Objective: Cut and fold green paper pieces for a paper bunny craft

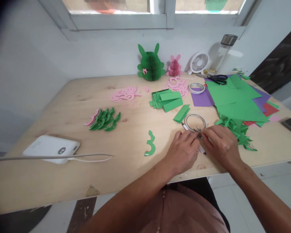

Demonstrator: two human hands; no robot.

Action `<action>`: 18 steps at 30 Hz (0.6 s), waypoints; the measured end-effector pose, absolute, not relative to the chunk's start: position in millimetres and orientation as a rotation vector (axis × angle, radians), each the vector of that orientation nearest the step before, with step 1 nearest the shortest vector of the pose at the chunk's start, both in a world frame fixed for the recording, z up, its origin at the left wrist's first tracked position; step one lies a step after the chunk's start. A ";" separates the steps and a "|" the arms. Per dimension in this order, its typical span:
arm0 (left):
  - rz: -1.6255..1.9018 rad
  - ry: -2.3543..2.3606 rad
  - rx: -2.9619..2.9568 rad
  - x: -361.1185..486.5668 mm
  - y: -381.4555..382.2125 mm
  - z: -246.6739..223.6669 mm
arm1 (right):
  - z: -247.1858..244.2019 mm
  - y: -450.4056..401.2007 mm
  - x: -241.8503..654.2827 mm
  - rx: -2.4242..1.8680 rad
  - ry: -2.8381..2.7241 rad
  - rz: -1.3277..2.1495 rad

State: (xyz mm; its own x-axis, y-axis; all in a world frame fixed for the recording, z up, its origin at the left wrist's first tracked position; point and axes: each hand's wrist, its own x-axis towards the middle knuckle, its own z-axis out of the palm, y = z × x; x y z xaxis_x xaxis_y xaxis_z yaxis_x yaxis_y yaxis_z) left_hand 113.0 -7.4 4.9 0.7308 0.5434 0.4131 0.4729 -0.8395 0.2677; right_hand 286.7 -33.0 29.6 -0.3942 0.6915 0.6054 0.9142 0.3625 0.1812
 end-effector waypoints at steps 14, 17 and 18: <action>0.790 0.770 0.718 38.7 -26.2 30.7 | 40.9 -43.3 221.4 -1.064 -2.227 -0.505; 0.768 0.733 0.614 33.4 -28.5 30.3 | 41.8 -44.4 213.5 -0.990 -2.277 -0.446; 0.760 0.728 0.598 32.2 -29.0 30.4 | 41.8 -44.7 212.5 -0.974 -2.292 -0.431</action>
State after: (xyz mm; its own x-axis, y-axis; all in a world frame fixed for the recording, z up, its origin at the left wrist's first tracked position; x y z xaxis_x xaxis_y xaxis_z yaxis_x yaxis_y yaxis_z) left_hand 32.2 -29.0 30.4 0.5105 0.7801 -0.3617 -0.3951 0.5864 0.7071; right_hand 212.5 -44.7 41.8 -0.5473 0.5370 0.6419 0.7336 0.6771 0.0591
